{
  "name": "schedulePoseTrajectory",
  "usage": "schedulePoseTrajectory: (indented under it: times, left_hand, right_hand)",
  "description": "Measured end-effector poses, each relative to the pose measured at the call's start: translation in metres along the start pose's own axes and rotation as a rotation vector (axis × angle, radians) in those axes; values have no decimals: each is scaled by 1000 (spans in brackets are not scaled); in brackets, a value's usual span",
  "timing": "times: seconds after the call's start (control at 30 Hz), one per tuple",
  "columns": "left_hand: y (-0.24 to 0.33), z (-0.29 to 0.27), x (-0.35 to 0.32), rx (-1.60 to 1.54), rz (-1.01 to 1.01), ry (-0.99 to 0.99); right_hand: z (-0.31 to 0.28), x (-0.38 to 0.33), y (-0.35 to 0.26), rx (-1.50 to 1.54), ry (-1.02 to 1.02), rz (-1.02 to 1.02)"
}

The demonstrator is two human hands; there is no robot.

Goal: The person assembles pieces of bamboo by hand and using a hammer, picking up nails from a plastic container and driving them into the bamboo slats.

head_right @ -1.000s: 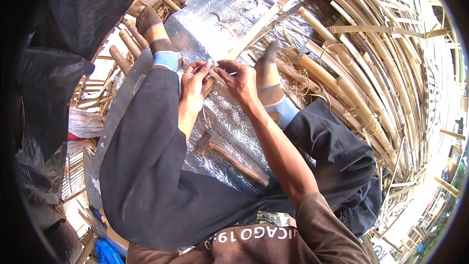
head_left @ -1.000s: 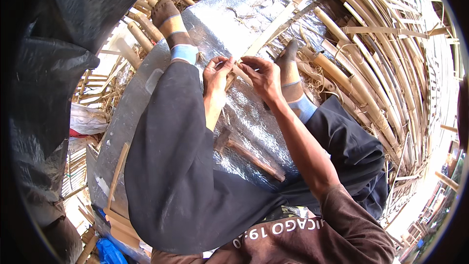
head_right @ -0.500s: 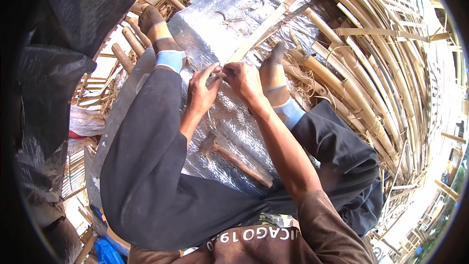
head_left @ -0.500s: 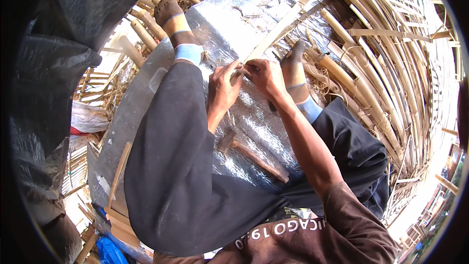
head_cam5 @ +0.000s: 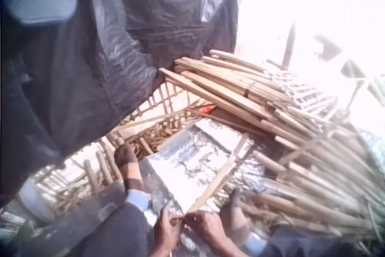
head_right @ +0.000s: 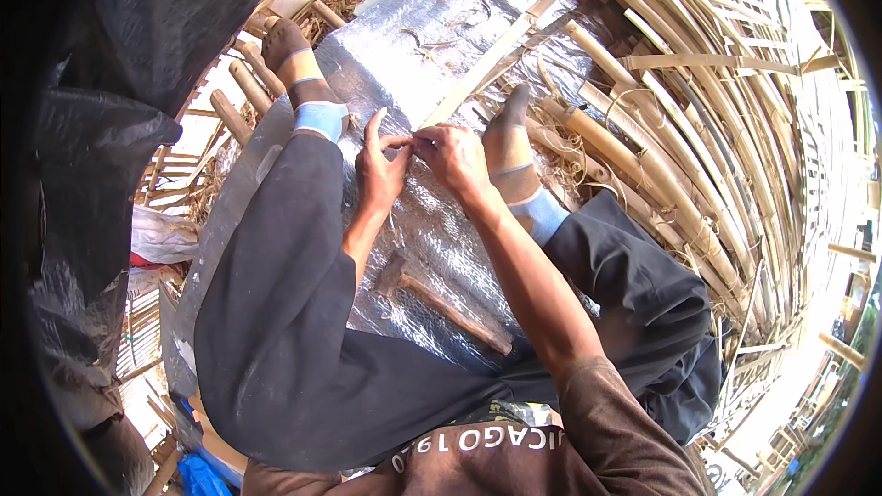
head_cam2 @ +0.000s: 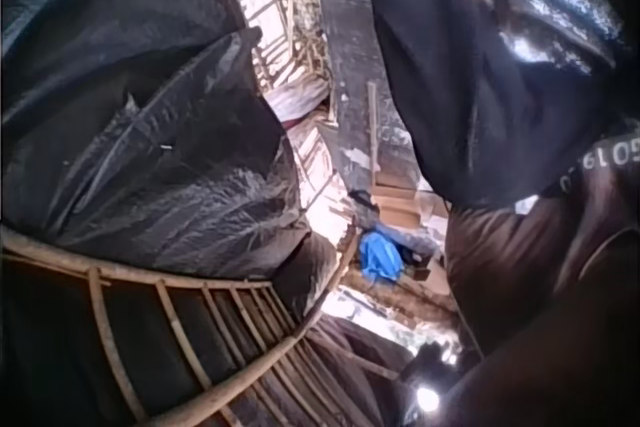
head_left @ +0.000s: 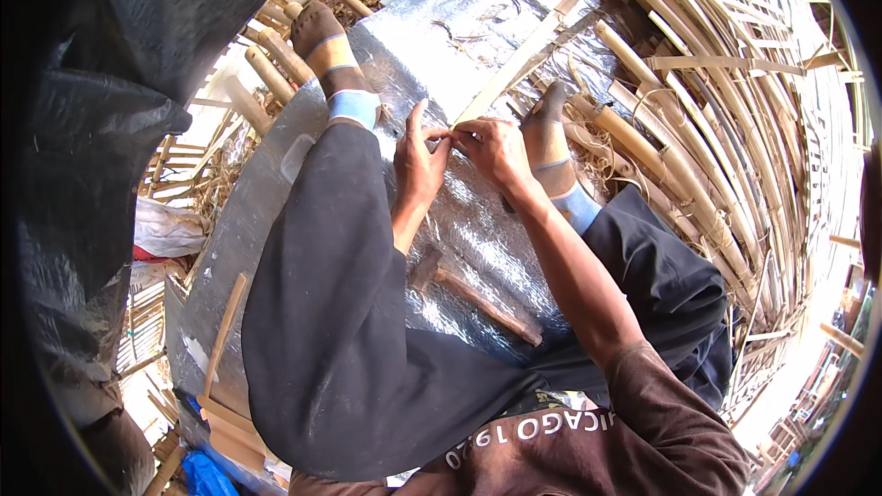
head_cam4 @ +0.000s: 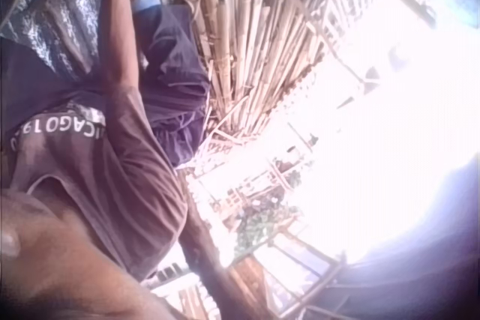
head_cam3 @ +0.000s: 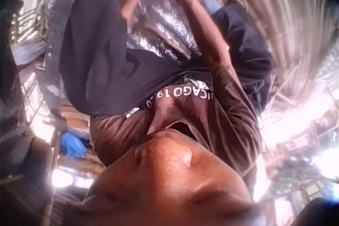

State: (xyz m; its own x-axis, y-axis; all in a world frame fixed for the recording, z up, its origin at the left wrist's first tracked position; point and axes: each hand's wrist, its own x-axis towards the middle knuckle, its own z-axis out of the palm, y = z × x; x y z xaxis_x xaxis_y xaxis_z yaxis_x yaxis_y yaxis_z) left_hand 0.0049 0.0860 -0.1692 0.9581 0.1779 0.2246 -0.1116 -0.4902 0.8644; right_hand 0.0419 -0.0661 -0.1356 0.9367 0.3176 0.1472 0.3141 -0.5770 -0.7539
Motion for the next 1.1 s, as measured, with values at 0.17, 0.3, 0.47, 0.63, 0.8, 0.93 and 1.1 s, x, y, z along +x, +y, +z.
schedulePoseTrajectory:
  times: [0.17, 0.3, 0.47, 0.63, 0.8, 0.93, 1.1]
  left_hand:
    - [6, -1, 4, 123, 25, -27]
    - [-2, -4, -1, 180, 66, 10]
    - [-5, 0, -6, 32, -150, -7]
    - [1, -2, -1, 176, 17, -22]
    - [0, -1, -1, 144, -2, -21]
    - [-5, -2, 0, 153, 4, -46]
    - [-18, 0, 2, 2, -133, -84]
  right_hand:
    - [-6, -10, -10, 65, 106, 86]
    - [-28, -78, -34, 216, 92, 5]
    - [-43, -196, -52, 67, -205, 122]
    - [-45, -257, -62, -264, -541, 137]
    - [-28, -269, -54, -191, -506, 207]
    - [-49, -247, -60, -10, -545, 320]
    - [-74, -233, -61, 201, -543, 442]
